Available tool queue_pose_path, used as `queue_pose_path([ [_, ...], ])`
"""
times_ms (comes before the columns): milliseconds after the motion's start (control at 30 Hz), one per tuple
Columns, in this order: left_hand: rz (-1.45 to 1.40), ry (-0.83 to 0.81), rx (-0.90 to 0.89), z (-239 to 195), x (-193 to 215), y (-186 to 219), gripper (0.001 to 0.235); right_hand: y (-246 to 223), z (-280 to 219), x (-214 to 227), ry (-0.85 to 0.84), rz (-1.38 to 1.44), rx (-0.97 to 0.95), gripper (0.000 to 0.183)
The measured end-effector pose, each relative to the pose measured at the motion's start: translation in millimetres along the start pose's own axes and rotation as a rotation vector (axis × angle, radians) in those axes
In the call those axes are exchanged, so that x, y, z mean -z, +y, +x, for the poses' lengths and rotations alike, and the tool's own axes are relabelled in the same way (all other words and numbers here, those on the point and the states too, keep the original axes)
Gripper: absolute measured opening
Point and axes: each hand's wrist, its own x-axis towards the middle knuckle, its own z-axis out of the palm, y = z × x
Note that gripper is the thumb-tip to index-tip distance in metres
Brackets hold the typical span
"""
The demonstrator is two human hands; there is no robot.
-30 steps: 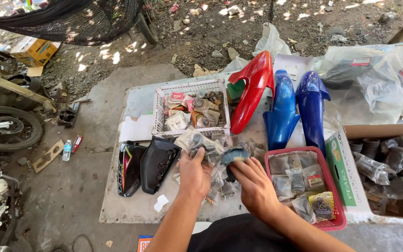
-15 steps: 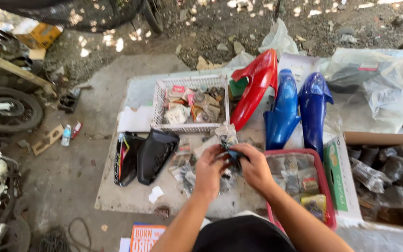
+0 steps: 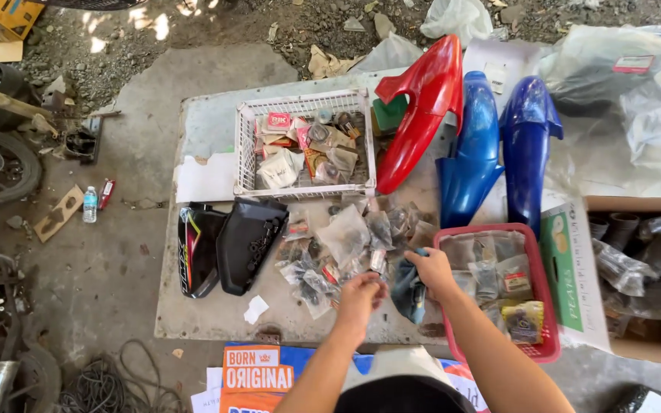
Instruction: The person cleans several small motorcycle parts, including a yellow packaged item and various dark components, using a blue cloth. The person wipes each item individually and places them into a red basket on a table.
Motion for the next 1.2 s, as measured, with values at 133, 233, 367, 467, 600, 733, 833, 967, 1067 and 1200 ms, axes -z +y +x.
queue_pose_path([
  [133, -0.06, -0.057, 0.159, 5, 12, -13, 0.025, 20, 28, -39, -0.097, -0.001, -0.015, 0.02],
  [233, -0.05, -0.058, 0.209, 30, 31, -33, 0.028, 59, 77, -70, -0.124, 0.097, -0.013, 0.024],
  [367, -0.041, -0.018, 0.269, 39, 60, -37, 0.027, 95, 109, -100, -0.048, 0.062, -0.198, 0.028],
  [467, -0.014, 0.01, 0.315, 41, 83, -33, 0.028, 99, 120, -110, 0.024, 0.092, -0.223, 0.031],
  [600, -0.058, -0.018, 0.325, 61, 123, -68, 0.026, 93, 122, -109, 0.035, 0.049, -0.207, 0.027],
  [733, 0.054, -0.024, 0.414, 67, 131, -37, 0.028, 99, 134, -128, 0.129, -0.747, 0.056, 0.045],
  [833, 0.037, -0.043, 0.391, 85, 149, -63, 0.027, 139, 167, -139, -0.025, -0.939, 0.216, 0.041],
  [967, -0.027, -0.033, 0.435, 100, 162, -59, 0.023, 132, 192, -134, 0.01, -0.756, 0.046, 0.034],
  [1067, -0.066, -0.028, 0.426, 88, 176, -51, 0.024, 102, 156, -127, -0.014, -0.601, -0.116, 0.031],
  [1200, -0.151, 0.008, 0.528, 125, 185, -65, 0.027, 94, 135, -108, -0.009, -0.369, -0.007, 0.027],
])
